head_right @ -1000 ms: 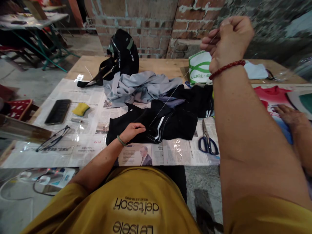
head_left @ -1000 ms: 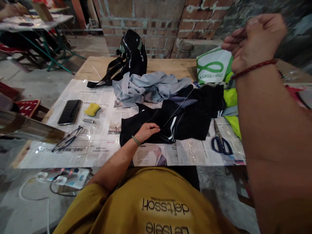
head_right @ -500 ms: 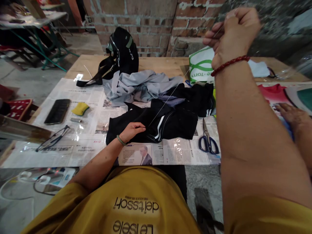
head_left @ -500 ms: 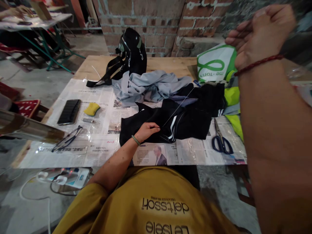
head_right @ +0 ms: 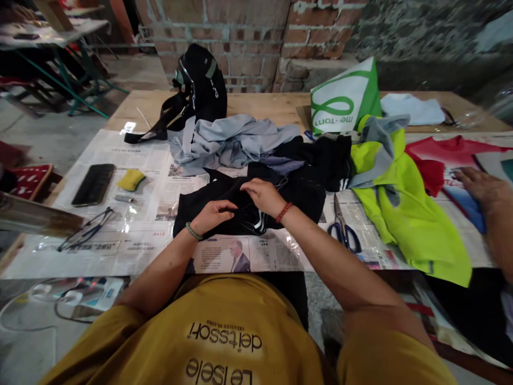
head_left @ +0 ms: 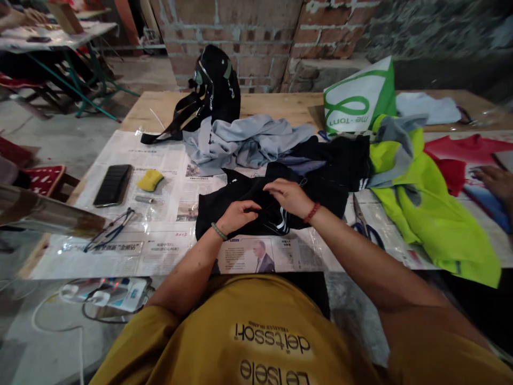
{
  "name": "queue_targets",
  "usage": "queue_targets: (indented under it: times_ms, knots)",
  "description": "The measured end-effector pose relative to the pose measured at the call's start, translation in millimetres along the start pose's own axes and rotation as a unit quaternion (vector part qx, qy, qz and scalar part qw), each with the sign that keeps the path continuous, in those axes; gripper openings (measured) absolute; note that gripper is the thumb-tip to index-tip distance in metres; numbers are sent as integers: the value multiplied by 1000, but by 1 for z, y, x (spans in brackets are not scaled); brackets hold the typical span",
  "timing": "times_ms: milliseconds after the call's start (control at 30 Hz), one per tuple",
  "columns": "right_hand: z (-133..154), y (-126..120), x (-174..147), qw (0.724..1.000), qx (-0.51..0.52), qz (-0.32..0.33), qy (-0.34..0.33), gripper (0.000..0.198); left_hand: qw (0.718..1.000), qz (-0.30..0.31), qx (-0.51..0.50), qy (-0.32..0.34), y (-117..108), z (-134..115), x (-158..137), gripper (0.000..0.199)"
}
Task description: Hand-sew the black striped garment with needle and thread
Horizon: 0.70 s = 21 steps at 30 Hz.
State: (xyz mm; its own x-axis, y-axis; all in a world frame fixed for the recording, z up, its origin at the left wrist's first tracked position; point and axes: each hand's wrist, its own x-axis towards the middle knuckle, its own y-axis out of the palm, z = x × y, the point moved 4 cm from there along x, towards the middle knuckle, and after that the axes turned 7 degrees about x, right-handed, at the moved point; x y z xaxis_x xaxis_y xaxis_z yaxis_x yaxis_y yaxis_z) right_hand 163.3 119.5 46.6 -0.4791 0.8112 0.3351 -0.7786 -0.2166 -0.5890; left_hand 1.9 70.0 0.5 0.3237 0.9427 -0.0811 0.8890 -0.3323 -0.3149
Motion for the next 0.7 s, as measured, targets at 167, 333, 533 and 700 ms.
queue_targets:
  times_ms: [167,333,533,700]
  knots:
    - [-6,16,-19,989,-109,78,-56,27,997,-25,61,28,-6,0,2,20]
    - [-2,15,-23,985,-109,108,-81,28,998,-30,53,33,-6,3,3,20]
    - [1,18,-24,983,-89,131,-91,25,998,-31,25,40,-5,2,2,19]
    - [8,16,-24,984,-54,144,-93,24,999,-32,12,40,-5,-1,1,17]
